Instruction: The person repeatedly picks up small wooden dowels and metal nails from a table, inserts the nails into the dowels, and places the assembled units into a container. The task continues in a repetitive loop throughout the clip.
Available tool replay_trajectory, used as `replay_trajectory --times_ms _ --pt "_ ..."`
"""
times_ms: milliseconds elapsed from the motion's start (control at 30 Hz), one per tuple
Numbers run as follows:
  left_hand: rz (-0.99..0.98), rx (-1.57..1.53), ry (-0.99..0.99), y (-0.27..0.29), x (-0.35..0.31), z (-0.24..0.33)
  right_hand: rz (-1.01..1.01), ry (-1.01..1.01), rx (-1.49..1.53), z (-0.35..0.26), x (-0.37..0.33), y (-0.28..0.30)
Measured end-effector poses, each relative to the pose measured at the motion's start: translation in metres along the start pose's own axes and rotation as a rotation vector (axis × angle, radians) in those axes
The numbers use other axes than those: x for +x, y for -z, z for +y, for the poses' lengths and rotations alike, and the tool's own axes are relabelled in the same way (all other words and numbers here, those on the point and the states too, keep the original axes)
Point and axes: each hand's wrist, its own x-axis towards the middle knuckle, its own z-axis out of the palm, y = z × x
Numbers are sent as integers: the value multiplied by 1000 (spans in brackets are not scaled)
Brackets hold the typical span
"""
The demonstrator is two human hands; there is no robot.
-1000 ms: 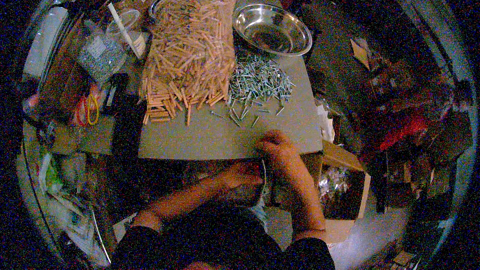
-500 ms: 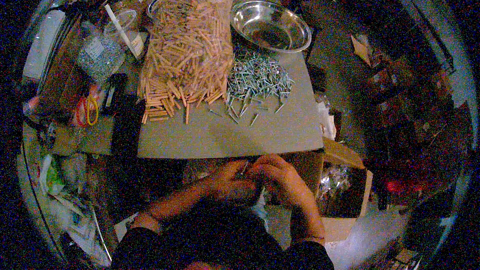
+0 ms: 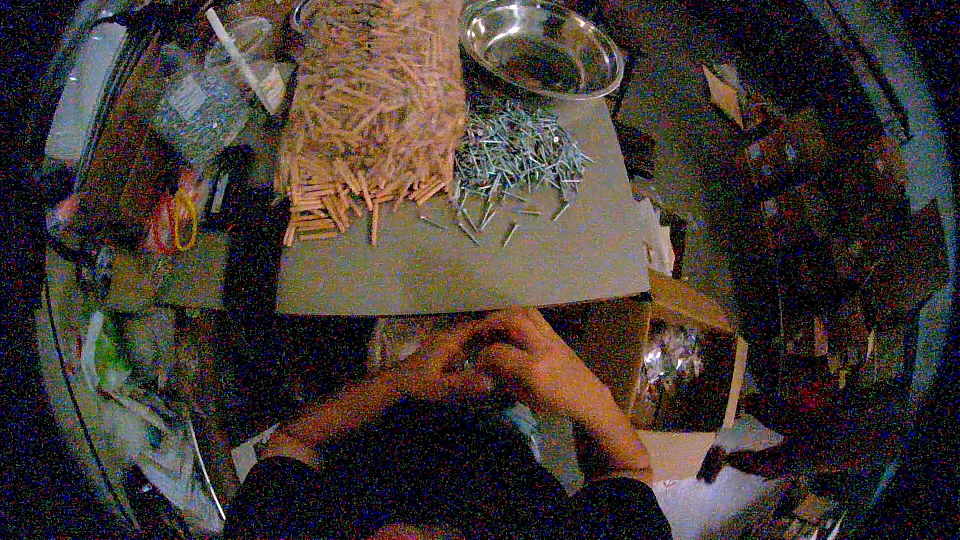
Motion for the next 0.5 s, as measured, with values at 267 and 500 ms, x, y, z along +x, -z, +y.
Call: replay_trajectory --times_ms 267,500 --pt "268 522 -193 3 -12 3 93 -272 240 10 -14 -24" --pt "261 464 -68 0 -15 3 105 -214 238 11 -17 -30"
